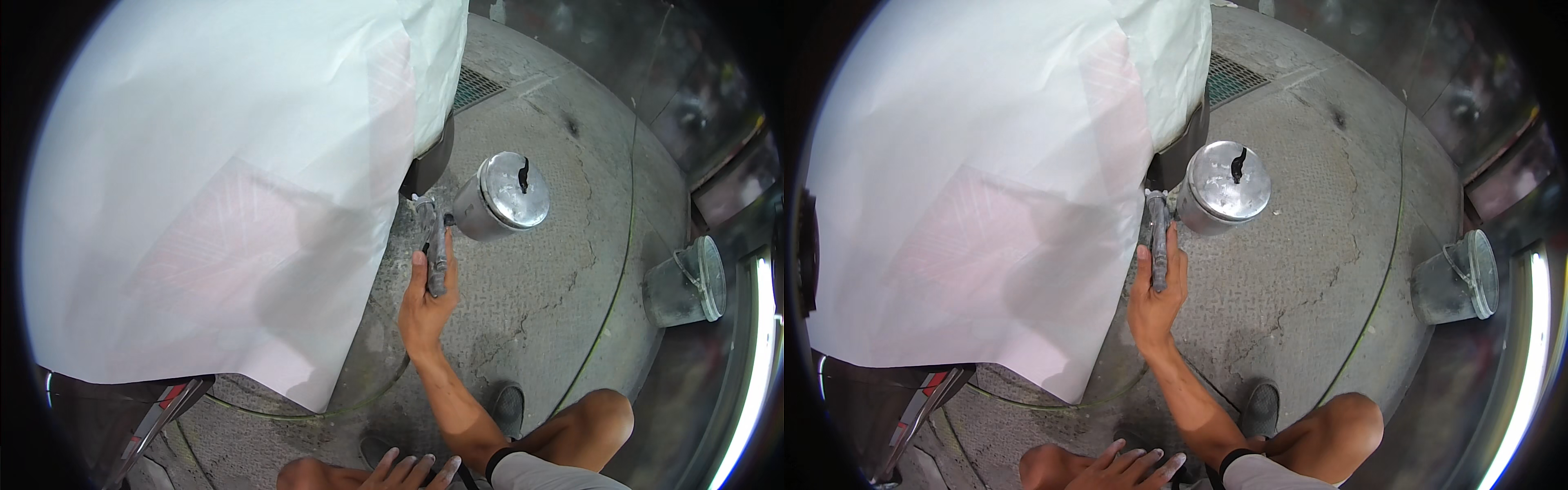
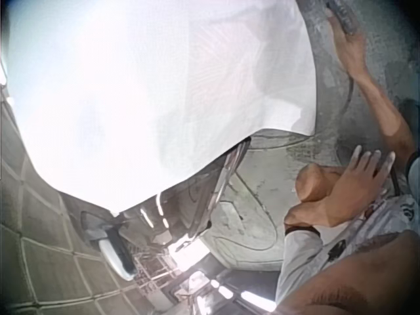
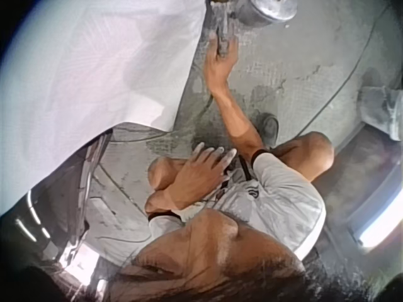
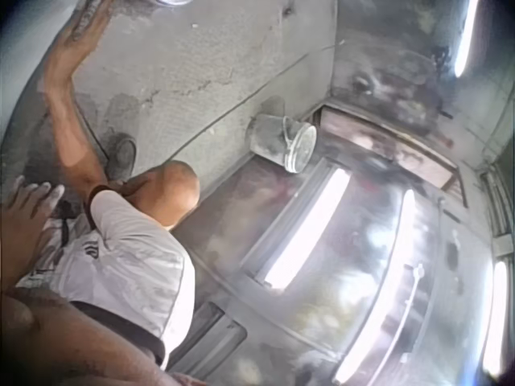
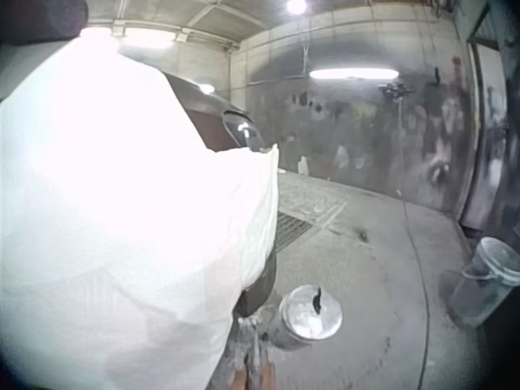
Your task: The person prepares a spray gun by mixing paint and then applies a coat of paint to the front bumper of a brown car in a garage. The car's surrounding areas are masked with paper to protect them from overspray.
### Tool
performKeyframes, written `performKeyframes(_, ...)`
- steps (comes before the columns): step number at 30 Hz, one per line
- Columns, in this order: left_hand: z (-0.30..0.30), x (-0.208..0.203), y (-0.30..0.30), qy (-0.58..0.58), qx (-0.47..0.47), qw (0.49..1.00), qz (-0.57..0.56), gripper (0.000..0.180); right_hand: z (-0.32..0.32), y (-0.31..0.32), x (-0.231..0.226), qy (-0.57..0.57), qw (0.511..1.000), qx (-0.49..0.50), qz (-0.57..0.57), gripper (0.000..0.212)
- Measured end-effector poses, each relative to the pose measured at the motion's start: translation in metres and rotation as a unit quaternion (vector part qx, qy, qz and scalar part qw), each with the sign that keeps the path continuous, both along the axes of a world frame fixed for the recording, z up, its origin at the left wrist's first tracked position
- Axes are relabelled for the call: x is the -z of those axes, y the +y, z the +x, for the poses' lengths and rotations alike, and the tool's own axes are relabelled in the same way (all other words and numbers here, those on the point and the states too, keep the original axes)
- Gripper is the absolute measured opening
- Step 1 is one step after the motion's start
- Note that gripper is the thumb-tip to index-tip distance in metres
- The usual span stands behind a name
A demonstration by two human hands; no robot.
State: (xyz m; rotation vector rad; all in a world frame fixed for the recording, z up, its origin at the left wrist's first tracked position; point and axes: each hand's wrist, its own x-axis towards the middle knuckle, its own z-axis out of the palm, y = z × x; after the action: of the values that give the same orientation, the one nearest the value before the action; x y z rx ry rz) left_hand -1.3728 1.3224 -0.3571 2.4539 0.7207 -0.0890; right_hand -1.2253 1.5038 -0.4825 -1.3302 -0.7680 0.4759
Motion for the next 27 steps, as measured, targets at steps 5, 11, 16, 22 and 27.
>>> performKeyframes(5, -0.001, -0.002, 0.001, 0.000, 0.001, 1.000, 0.008, 0.065, 0.006, 0.007, 0.011, -0.073, 0.997, 0.025, -0.022, 0.050)
performKeyframes(11, -0.002, 0.000, -0.001, -0.003, -0.002, 1.000, 0.007, 0.065, 0.007, -0.004, 0.020, -0.073, 0.995, 0.031, -0.056, 0.049)
performKeyframes(16, -0.003, 0.000, -0.003, -0.006, -0.001, 1.000, 0.001, 0.066, 0.009, 0.000, 0.000, -0.102, 0.993, 0.053, 0.021, 0.049)
performKeyframes(22, -0.003, -0.002, -0.004, -0.006, -0.003, 1.000, 0.006, 0.066, 0.014, 0.009, 0.021, -0.095, 0.994, 0.045, -0.018, 0.049)
performKeyframes(27, -0.005, -0.003, -0.003, -0.001, -0.001, 1.000, 0.010, 0.066, 0.004, -0.009, 0.038, -0.076, 0.994, 0.020, -0.070, 0.050)
